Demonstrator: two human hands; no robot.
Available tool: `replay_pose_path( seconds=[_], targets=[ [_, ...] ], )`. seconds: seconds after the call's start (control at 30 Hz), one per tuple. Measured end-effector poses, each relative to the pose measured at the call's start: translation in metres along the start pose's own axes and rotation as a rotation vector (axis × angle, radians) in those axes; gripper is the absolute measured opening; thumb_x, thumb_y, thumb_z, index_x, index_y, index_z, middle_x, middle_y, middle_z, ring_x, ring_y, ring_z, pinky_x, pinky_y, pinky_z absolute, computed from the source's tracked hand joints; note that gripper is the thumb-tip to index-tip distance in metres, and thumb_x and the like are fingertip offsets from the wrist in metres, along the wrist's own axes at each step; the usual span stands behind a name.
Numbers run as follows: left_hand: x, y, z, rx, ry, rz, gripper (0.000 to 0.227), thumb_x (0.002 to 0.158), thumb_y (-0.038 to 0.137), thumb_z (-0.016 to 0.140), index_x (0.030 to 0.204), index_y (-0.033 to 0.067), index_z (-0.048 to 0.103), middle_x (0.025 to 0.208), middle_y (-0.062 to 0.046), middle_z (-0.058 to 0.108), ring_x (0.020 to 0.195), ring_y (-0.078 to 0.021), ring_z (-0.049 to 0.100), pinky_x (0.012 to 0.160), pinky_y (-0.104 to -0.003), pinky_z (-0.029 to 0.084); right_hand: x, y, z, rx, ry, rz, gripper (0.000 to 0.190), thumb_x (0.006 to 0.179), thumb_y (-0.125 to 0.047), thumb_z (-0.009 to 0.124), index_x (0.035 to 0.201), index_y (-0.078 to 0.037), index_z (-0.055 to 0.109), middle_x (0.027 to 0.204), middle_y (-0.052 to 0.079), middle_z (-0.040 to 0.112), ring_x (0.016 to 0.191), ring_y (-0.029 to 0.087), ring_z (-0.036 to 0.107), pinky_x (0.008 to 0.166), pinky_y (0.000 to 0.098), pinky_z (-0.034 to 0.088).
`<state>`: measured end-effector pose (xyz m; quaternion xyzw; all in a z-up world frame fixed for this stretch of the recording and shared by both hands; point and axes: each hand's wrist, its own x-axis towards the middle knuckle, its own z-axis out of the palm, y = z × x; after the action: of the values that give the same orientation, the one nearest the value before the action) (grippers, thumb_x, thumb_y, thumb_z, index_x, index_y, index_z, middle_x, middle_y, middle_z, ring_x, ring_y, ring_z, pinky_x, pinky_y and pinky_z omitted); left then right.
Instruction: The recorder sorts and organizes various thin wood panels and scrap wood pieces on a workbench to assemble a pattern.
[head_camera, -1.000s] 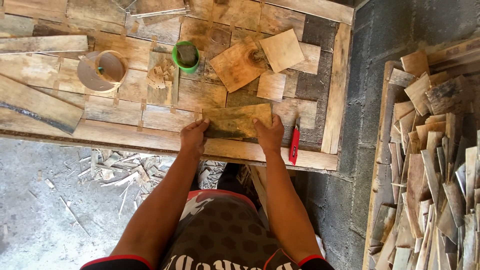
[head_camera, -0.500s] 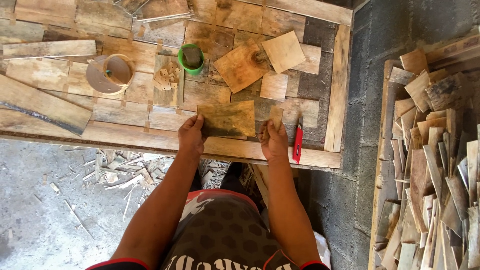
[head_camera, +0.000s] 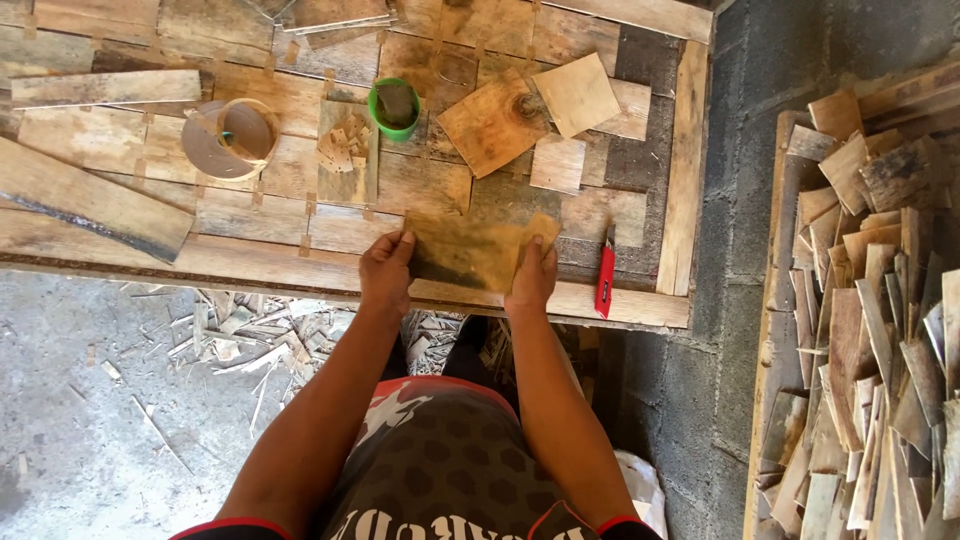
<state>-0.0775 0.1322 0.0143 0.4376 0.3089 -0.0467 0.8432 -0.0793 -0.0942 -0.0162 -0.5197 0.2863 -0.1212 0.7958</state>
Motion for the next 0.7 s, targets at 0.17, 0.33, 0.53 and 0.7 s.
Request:
replay_pose_path(
  seconds=[0.17,0.33,0.53,0.7],
  targets=[
    [0.012,0.036,-0.02,-0.115,0.022,-0.066,0.012,0.1,0.018,0.067,0.105,0.0076,0.071,0.09,-0.002,0.073,0.075,-0.0148,0.068,0.066,-0.03,0.057,-0.055,0.011,0.005,-0.182,-0.034,0.107,0.041,0.104,-0.048,0.052,0.115,-0.009,0.058,0.098,0.006,0.066,0.078,0.015,0.066,0.063,0.0323,0.055],
    [0.027,0.051,-0.041,-0.187,-0.037,-0.041,0.014,0.101,0.016,0.064,0.109,0.0058,0.069,0.098,-0.006,0.075,0.082,-0.0191,0.072,0.072,-0.033,0.061,-0.111,0.063,0.001,-0.483,-0.504,-0.035,0.057,0.113,-0.058,0.047,0.109,-0.004,0.065,0.09,0.01,0.067,0.074,0.016,0.063,0.069,0.0317,0.054],
    [0.024,0.066,-0.038,-0.142,-0.074,-0.024,0.016,0.103,0.013,0.062,0.114,0.004,0.069,0.104,-0.007,0.074,0.087,-0.0194,0.072,0.075,-0.034,0.062,-0.119,0.042,0.022,-0.741,-0.935,-0.075,0.063,0.106,-0.055,0.053,0.138,0.0,0.052,0.106,0.002,0.068,0.092,0.017,0.067,0.082,0.0367,0.055],
    [0.008,0.056,-0.022,-0.01,-0.126,0.084,0.021,0.1,0.003,0.061,0.119,0.0021,0.069,0.108,-0.011,0.076,0.092,-0.02,0.074,0.083,-0.034,0.064,-0.095,-0.044,0.039,-0.802,-0.316,0.2,0.068,0.098,-0.058,0.043,0.14,-0.007,0.06,0.088,0.017,0.068,0.076,0.026,0.067,0.071,0.0403,0.057]
  ],
)
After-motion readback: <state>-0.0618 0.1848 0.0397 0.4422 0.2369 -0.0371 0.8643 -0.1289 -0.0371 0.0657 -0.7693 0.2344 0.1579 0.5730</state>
